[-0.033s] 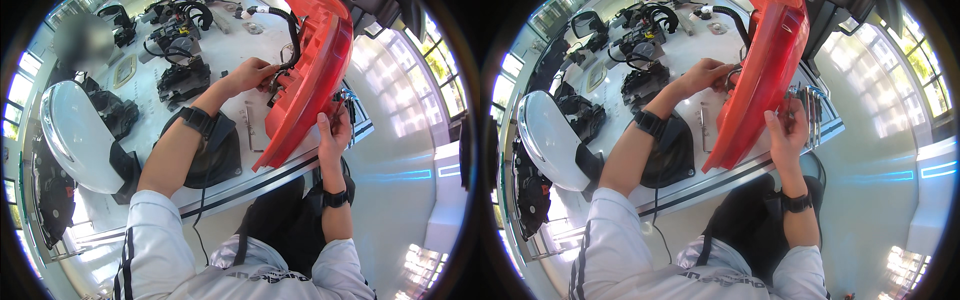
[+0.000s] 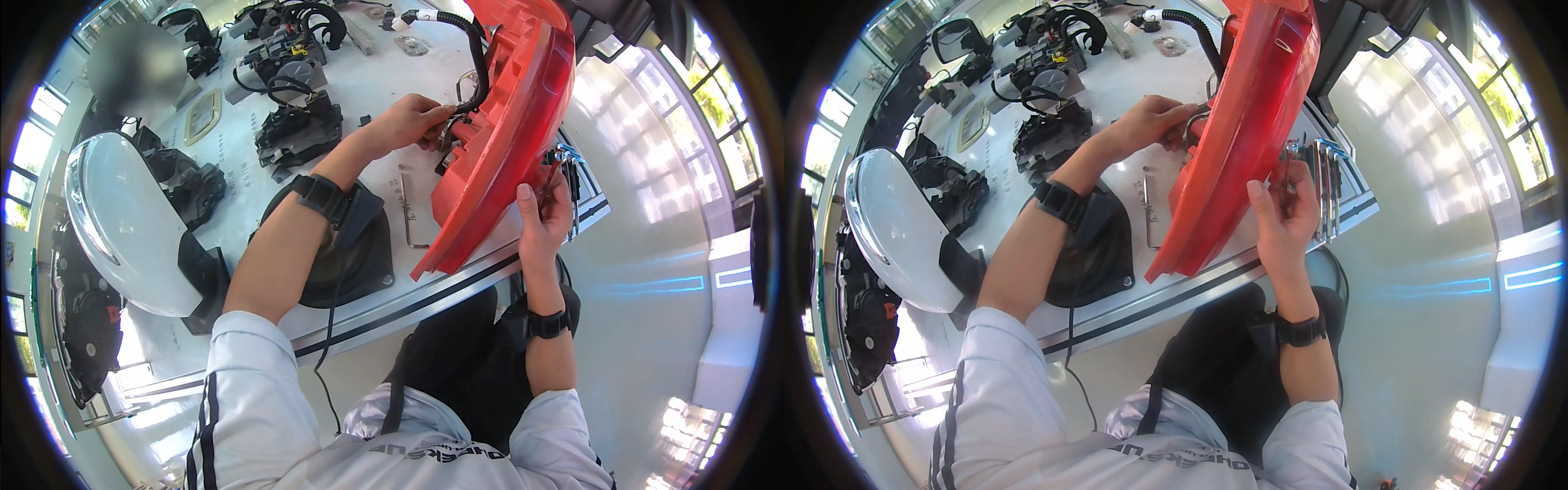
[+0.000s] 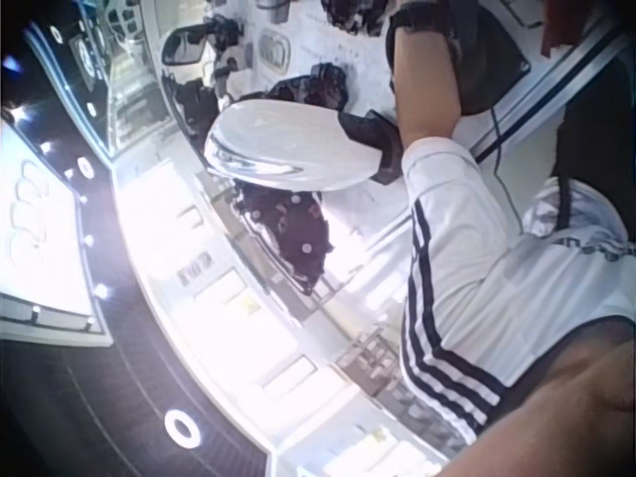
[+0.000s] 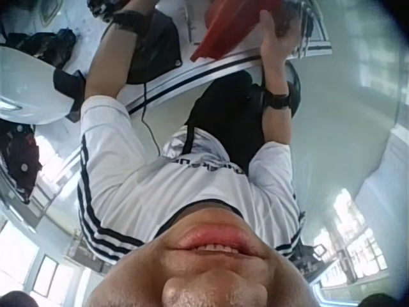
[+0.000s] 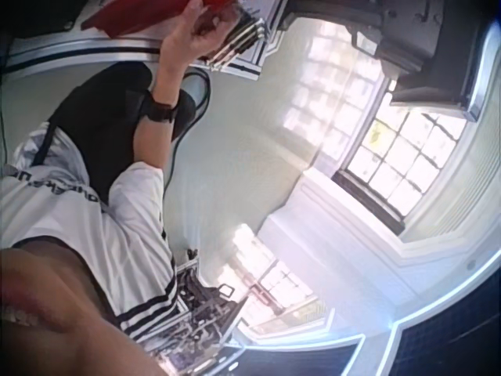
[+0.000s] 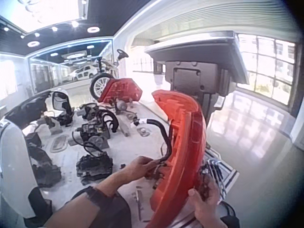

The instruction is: The person selects various wrenches from a green tool kit and arranges them on a workbench. They then pick up a red car taillight assembly and use a wrench to tighten bolts on its internal components.

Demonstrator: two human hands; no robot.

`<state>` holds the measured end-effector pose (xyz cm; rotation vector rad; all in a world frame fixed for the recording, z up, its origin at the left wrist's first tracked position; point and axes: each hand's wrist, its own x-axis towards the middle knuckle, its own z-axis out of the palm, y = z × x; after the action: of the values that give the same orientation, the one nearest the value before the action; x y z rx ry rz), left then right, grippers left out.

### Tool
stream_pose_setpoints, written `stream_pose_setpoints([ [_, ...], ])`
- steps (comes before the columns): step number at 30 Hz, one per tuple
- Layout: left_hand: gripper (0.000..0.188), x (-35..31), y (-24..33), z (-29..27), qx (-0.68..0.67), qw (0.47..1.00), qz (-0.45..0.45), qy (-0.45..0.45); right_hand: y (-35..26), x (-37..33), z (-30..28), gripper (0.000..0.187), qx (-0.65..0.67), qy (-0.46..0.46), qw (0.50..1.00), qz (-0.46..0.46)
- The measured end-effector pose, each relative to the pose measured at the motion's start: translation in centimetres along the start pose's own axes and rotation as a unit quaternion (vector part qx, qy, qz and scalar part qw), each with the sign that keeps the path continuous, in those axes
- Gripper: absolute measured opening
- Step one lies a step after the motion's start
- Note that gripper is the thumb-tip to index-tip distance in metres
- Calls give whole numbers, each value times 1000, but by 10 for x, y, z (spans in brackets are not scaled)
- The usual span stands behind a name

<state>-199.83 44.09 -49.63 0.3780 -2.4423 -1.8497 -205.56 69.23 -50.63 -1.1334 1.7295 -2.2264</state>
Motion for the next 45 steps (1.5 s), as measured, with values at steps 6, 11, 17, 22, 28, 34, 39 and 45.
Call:
stream_pose_setpoints([
  [6,30,-11,16,-2,-73,997,20,-25,4,-1,-6,27,-28,3,1000,-9],
  [11,28,-12,18,-6,-46,998,-31,-19,10,0,-4,27,-32,-4,999,-19],
  [17,30,-16,22,-3,-101,992,77,18,6,1,-4,26,-41,-6,999,-34],
  [22,29,-10,15,-8,-16,999,-29,-13,10,1,-5,26,-36,-16,999,-34],
  [28,28,-15,18,-4,-129,990,15,-46,10,0,-9,25,-45,-17,998,-33],
  [34,25,-9,8,-1,-108,992,57,-30,6,1,-2,25,-42,-16,998,-41],
  [39,29,-10,16,0,-79,997,18,16,8,1,-6,26,-55,-18,997,-43],
  [45,45,-9,21,-11,-97,991,67,67,7,0,-4,26,-48,-16,998,-42],
])
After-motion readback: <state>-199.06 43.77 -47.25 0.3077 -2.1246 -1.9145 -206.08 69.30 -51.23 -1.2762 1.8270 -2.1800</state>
